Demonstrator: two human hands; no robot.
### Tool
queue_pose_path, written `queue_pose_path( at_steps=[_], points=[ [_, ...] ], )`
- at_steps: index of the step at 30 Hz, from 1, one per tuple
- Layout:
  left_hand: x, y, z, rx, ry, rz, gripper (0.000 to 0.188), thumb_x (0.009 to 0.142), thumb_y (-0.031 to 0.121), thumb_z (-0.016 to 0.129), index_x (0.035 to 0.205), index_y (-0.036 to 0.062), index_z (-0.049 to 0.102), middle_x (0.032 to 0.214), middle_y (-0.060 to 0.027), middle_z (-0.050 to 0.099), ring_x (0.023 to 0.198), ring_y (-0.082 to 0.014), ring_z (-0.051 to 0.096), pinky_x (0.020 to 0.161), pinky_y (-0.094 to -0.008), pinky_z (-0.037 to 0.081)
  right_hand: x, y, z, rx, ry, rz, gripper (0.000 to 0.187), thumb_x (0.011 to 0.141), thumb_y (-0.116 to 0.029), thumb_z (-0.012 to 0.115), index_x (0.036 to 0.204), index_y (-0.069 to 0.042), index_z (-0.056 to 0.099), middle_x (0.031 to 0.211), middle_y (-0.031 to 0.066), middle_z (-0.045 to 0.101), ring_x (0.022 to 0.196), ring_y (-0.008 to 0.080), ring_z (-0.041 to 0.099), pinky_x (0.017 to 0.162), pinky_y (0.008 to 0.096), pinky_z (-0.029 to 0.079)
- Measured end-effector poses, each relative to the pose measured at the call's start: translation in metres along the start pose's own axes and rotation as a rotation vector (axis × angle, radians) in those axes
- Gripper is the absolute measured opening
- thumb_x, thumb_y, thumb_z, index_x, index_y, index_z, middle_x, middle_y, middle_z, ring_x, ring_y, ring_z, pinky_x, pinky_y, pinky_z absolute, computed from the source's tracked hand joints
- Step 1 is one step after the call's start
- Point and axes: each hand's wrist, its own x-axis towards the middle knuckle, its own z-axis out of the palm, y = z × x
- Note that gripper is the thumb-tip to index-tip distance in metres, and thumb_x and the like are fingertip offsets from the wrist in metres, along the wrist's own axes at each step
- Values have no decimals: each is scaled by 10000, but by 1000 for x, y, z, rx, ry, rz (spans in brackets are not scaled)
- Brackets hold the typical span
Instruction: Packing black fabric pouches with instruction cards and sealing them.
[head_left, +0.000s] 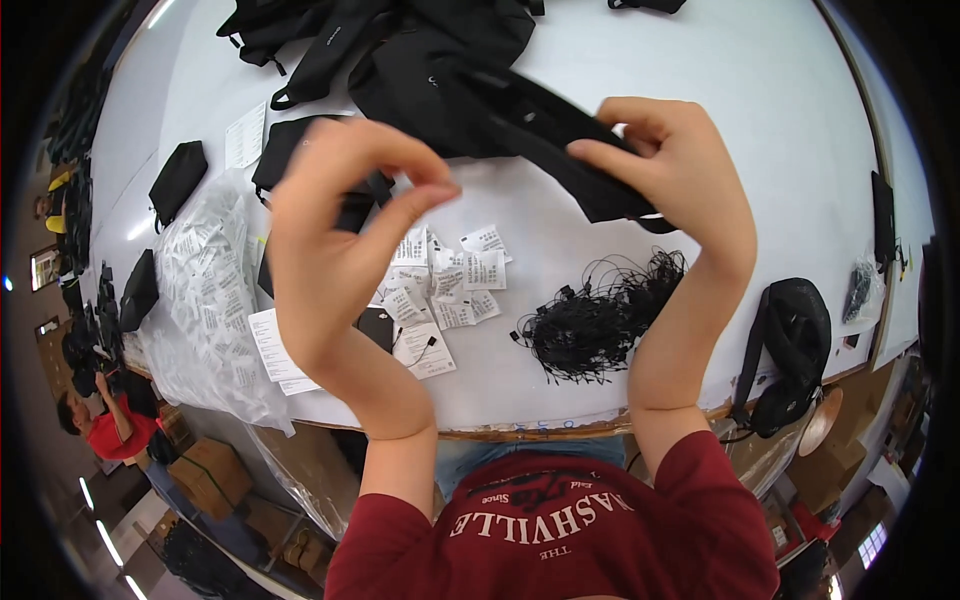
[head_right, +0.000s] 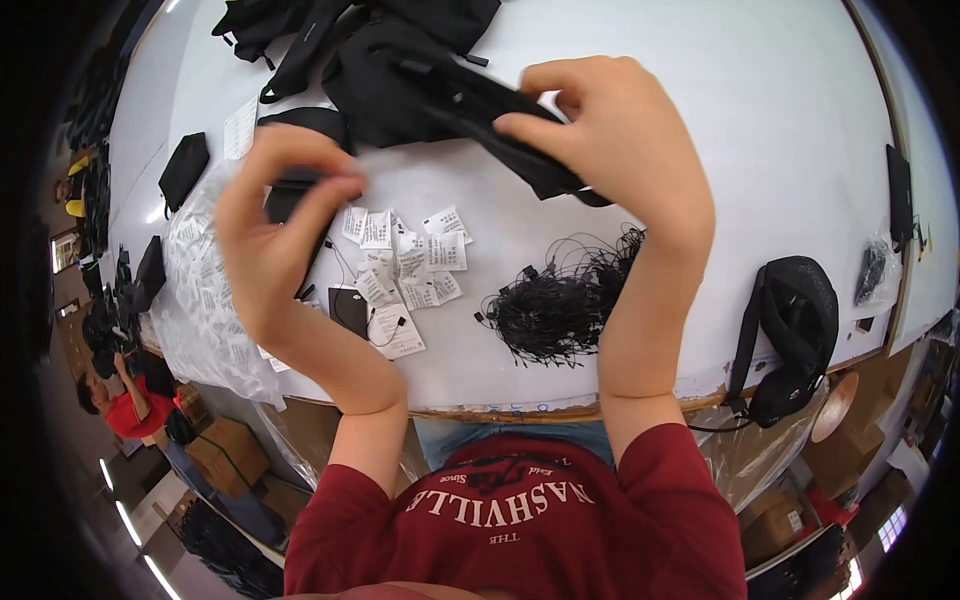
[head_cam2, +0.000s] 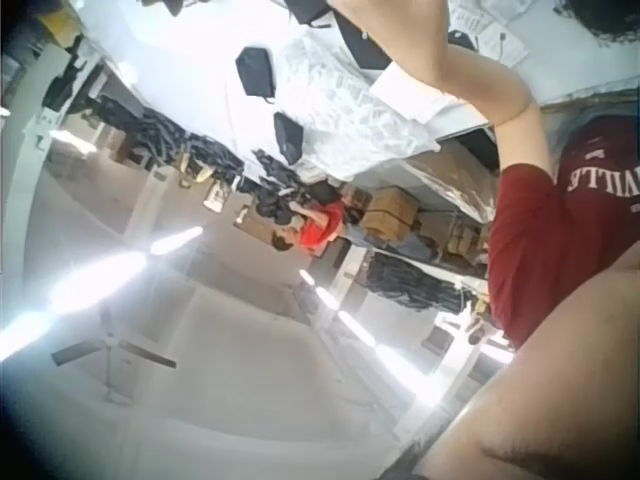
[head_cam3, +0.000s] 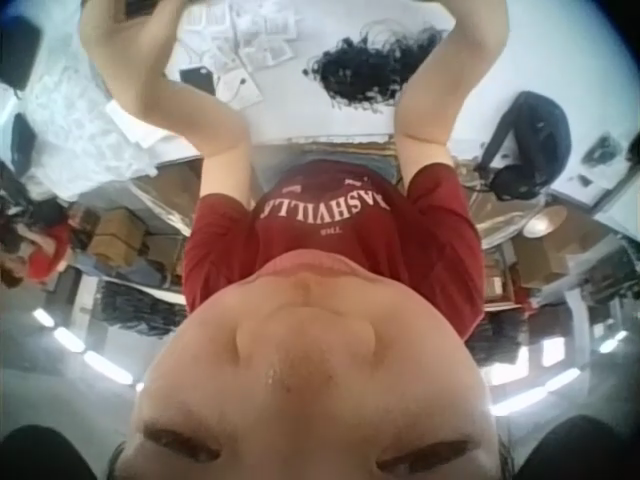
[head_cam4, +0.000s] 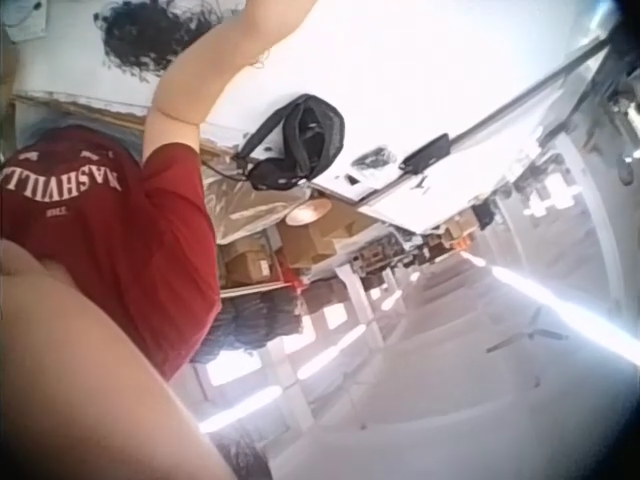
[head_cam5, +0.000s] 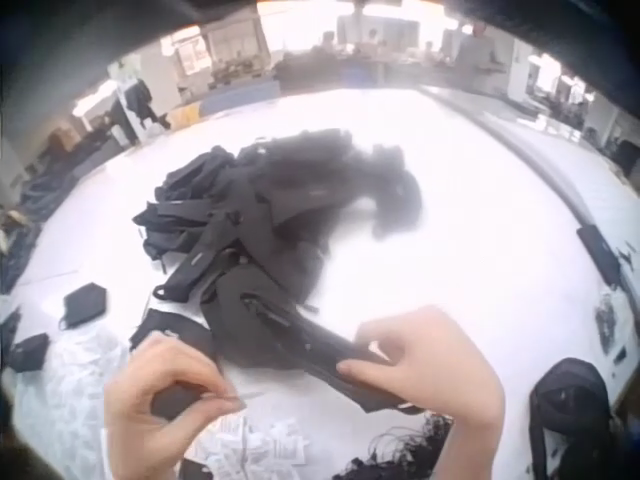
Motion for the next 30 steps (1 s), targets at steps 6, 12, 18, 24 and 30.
queue_pose_path(
  at_steps=[6, 12, 18, 24, 30],
  points=[
    [14, -1, 36, 390, 18, 255, 155, 711, 150, 761, 864, 125, 743, 1011, 3, 649, 1006, -192, 511, 885, -313, 360, -7, -13, -1, -53, 14, -112, 234, 745, -247, 724, 791, -27, 659, 513, 93, 479, 433, 198, 445, 442, 305, 332],
    [18, -15, 28, 213, 329, 262, 323, 734, 260, 778, 1029, 146, 711, 1202, -18, 590, 1208, -215, 428, 1002, -366, 331, -9, -13, -8, 157, 59, -52, 188, 793, -170, 717, 752, -17, 615, 468, -21, 405, 454, 17, 272, 432, 225, 179],
    [16, 0, 45, 389, 139, 282, 241, 732, 369, 760, 902, 199, 753, 1403, -85, 452, 1285, -251, 344, 1017, -383, 229, -8, -17, -2, 146, 138, -95, 211, 797, -192, 708, 740, -12, 612, 425, 32, 371, 394, 81, 296, 408, 272, 216],
    [12, 1, 41, 438, -10, 174, 294, 738, 411, 740, 918, 179, 749, 1451, -70, 405, 1378, -283, 227, 1090, -411, 172, -4, -16, 1, 91, 214, -132, 208, 805, -184, 710, 733, -15, 611, 417, 30, 387, 391, 64, 296, 402, 264, 209],
    [21, -36, 55, -702, 340, -53, 673, 811, 235, 750, 1352, 46, 397, 1339, -100, 462, 1249, -214, 424, 1048, -357, 305, -1, -24, 8, 613, 261, -52, 217, 849, -191, 706, 767, -8, 622, 450, -34, 461, 410, -9, 341, 393, 196, 219]
  ],
)
